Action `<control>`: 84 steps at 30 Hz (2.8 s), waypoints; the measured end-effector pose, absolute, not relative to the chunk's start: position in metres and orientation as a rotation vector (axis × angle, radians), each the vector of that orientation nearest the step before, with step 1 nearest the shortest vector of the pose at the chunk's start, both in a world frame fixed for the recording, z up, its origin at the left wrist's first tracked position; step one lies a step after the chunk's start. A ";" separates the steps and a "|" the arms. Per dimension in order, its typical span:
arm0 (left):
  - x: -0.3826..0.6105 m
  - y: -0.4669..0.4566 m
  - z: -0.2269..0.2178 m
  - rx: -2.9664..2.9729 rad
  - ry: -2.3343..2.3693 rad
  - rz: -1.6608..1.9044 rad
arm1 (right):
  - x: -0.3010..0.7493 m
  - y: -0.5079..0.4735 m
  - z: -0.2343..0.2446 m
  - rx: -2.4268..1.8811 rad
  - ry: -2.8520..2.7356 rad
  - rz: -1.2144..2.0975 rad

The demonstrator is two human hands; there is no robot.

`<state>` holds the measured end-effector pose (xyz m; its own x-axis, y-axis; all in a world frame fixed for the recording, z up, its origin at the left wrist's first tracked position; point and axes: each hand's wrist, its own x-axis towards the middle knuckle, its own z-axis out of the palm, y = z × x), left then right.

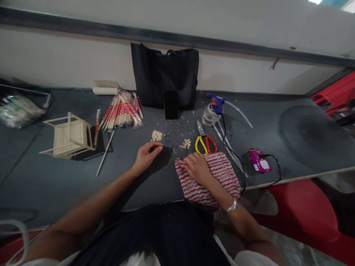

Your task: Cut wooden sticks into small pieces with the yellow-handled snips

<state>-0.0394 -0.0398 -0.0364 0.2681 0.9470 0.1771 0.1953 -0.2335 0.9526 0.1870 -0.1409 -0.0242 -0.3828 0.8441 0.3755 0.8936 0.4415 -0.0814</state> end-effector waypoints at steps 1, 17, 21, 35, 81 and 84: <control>-0.039 -0.040 -0.036 1.633 1.074 1.050 | 0.185 -0.138 -0.025 -1.474 -2.339 -0.194; -0.025 -0.042 -0.025 1.319 1.067 1.069 | 0.221 -0.093 -0.001 -1.596 -2.119 -0.100; -0.012 -0.052 -0.022 1.440 0.957 1.032 | 0.227 -0.071 -0.001 -1.773 -2.139 -0.070; -0.006 -0.062 -0.037 1.968 0.396 0.631 | 0.232 -0.063 -0.016 -1.712 -2.131 0.039; -0.005 -0.052 -0.032 0.945 0.610 0.835 | 0.189 -0.077 0.011 -1.415 -1.953 0.440; -0.005 -0.050 -0.033 0.852 0.572 0.844 | 0.177 -0.079 0.015 -1.378 -1.987 0.415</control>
<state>-0.0049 -0.0500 -0.0326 0.5525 0.8264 -0.1088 -0.4066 0.3811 0.8303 0.1766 -0.0794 0.0147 -0.2135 0.9138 0.3455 0.6991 0.3900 -0.5994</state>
